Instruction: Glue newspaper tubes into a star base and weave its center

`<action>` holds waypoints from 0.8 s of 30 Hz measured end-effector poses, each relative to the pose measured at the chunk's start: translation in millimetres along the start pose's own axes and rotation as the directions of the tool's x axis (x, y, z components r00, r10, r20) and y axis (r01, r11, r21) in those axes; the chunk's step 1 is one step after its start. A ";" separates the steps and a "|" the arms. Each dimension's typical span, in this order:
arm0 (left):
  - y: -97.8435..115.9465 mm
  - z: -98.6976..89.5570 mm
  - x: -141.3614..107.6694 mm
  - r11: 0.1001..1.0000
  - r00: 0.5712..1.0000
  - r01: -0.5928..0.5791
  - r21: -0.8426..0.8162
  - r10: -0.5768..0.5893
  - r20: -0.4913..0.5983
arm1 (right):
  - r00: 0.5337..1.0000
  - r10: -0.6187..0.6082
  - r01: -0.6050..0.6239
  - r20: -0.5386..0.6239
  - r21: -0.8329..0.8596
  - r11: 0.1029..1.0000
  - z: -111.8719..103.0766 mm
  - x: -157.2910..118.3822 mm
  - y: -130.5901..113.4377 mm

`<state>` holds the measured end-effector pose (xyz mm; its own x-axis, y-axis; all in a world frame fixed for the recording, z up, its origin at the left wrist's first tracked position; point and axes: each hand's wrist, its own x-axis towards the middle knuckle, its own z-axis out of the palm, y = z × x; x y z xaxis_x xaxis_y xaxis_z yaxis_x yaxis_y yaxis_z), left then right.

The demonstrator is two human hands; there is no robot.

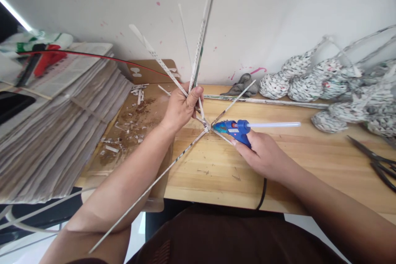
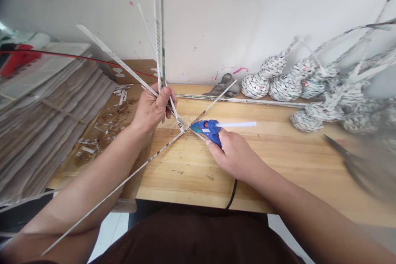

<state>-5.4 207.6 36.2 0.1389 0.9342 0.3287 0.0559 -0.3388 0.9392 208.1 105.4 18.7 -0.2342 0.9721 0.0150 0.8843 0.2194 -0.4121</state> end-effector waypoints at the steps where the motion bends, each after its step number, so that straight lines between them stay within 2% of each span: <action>1: 0.3 -0.3 0.0 1.000 1.000 0.013 -0.005 -0.013 0.011 | 1.000 0.001 -0.001 0.002 0.003 1.000 -0.1 0.1 0.1; 11: -9.1 -0.5 3.2 0.998 0.998 0.049 -0.036 -0.048 0.033 | 1.000 0.027 -0.027 0.007 0.038 0.999 -2.1 0.1 -1.1; 18: -18.6 -0.9 6.6 0.999 0.999 0.035 0.009 -0.035 0.022 | 0.999 0.037 -0.040 0.034 0.077 0.996 -6.3 0.5 -2.2; 24: -18.1 -0.3 5.9 0.998 0.999 0.043 0.043 -0.044 0.025 | 0.999 0.027 -0.030 0.031 0.093 0.995 -5.8 0.4 -0.6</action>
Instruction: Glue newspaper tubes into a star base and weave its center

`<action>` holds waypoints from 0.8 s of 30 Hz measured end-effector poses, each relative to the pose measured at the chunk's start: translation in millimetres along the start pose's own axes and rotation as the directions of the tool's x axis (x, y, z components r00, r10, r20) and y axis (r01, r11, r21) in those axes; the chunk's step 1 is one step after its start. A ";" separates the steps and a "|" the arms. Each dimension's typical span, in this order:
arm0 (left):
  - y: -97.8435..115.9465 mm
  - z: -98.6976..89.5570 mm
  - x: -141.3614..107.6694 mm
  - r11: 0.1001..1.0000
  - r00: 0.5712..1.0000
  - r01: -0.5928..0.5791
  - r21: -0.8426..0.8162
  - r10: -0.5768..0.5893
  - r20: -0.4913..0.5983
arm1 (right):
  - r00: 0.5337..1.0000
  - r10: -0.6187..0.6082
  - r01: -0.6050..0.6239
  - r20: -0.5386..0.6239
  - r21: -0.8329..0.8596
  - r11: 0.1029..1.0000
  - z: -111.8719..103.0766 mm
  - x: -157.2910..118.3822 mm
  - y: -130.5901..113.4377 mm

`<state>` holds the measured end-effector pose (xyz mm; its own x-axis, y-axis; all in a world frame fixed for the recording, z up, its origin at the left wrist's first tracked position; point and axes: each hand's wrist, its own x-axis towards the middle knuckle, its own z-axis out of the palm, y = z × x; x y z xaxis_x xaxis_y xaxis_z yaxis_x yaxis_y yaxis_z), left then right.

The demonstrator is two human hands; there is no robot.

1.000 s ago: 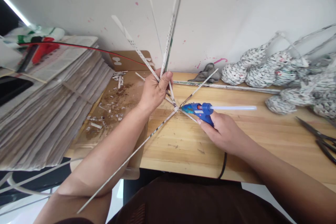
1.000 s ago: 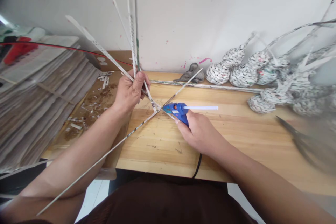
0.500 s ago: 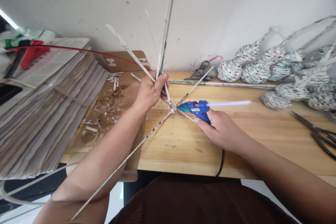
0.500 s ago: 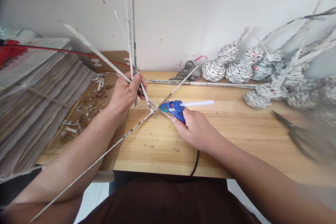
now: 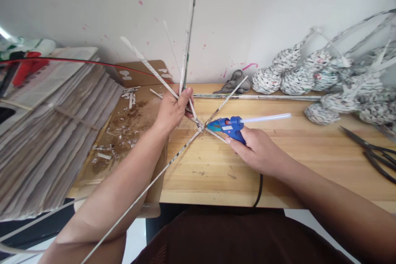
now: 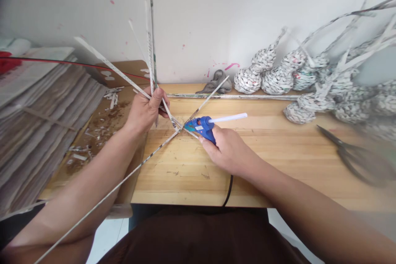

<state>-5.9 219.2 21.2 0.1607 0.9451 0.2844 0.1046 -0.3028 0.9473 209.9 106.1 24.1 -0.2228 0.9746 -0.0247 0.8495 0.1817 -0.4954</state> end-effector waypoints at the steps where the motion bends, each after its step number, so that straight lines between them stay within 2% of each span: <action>1: 0.7 0.2 -0.5 1.000 1.000 0.007 0.005 -0.007 0.001 | 1.000 0.001 -0.001 -0.001 0.003 1.000 0.0 -0.1 0.0; 12: 2.3 1.6 -0.9 0.998 0.999 0.038 0.041 -0.038 0.009 | 0.999 0.030 -0.028 -0.023 0.084 0.996 -3.2 -0.7 -3.2; 24: 1.6 6.7 -2.2 0.996 0.997 0.071 0.048 -0.070 -0.006 | 1.000 0.009 -0.009 -0.001 0.078 0.997 1.1 0.1 -3.2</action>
<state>0.5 215.9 21.2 0.1468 0.9649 0.2179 0.1630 -0.2409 0.9568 206.6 105.5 24.8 -0.2142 0.9764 -0.0281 0.8118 0.1620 -0.5610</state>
